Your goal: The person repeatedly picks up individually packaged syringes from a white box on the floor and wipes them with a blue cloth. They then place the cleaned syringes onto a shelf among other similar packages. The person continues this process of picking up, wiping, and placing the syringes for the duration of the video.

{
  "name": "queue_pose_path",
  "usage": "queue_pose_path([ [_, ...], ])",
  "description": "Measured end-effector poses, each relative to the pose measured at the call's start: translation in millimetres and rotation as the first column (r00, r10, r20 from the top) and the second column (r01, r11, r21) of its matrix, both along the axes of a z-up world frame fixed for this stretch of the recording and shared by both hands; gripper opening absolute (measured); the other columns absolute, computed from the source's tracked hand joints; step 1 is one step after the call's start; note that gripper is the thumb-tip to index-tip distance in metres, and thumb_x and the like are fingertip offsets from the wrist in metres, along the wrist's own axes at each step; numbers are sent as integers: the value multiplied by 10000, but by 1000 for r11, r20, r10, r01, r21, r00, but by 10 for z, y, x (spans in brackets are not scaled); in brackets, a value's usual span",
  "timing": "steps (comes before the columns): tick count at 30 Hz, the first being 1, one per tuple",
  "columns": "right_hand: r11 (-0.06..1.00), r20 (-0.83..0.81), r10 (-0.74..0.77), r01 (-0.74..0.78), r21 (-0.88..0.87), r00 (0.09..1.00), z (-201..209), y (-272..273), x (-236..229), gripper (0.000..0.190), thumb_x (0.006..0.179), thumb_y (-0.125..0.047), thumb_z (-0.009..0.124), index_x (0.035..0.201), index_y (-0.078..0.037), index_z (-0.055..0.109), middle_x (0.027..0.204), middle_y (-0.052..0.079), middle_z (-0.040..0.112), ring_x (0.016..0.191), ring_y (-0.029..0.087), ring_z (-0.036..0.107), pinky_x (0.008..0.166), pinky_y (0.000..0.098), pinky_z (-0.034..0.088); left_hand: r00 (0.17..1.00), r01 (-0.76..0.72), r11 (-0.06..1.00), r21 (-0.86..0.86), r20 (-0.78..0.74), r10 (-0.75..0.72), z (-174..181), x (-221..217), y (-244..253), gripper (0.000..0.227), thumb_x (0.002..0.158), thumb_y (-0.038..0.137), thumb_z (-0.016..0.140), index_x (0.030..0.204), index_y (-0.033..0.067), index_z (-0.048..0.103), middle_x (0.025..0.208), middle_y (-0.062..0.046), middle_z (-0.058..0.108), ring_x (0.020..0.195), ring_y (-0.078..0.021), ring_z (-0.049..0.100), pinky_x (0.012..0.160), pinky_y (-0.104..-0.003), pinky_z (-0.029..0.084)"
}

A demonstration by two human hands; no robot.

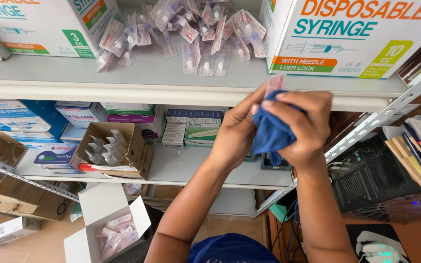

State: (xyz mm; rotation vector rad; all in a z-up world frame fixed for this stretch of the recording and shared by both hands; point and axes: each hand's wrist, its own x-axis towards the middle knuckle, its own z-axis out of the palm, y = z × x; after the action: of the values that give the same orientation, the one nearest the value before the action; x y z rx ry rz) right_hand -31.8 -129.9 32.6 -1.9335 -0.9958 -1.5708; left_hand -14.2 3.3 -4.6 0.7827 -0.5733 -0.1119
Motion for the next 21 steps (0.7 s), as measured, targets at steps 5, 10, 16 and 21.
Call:
queue_pose_path([
  [5, 995, 41, -51, 47, 90, 998, 258, -170, 213, 355, 938, -155, 915, 1164, 13, 698, 1194, 148, 553, 1079, 323, 543, 948, 477, 496, 971, -67, 961, 270, 239, 1, -77, -12, 68, 417, 1088, 190, 552, 1493, 91, 548, 1155, -29, 546, 1049, -143, 533, 942, -281, 427],
  [10, 980, 90, -8, -10, 198, 996, 276, -301, 228, 172, 1097, -136, 672, 1214, -19, 629, 1193, 125, 489, 1109, 307, 501, 990, 479, 497, 994, 101, 994, 38, 47, -103, -222, 106, 23, 412, 1067, 31, 542, 1478, 12, 546, 1490, -135, 580, 1280, -204, 603, 1082, -314, 494],
  [16, 965, -242, 73, -8, 261, 968, -154, 0, -10, 265, 980, -190, 701, 1184, -26, 663, 1217, 135, 540, 1137, 288, 555, 1015, 440, 509, 998, 47, 981, -186, -30, -54, 7, 47, -52, 512, 1102, 70, 465, 1602, 28, 362, 1444, -146, 575, 1226, -176, 605, 1036, -310, 501],
  [21, 919, -192, 314, -247, 306, 930, -334, 74, 43, 299, 947, -233, 752, 1078, 35, 742, 1060, 167, 677, 1012, 353, 695, 927, 453, 540, 962, -248, 952, -179, 67, 264, 139, -53, -134, 441, 1112, 219, 533, 1459, -51, 556, 1290, -70, 587, 1041, -97, 538, 1008, -273, 493],
])
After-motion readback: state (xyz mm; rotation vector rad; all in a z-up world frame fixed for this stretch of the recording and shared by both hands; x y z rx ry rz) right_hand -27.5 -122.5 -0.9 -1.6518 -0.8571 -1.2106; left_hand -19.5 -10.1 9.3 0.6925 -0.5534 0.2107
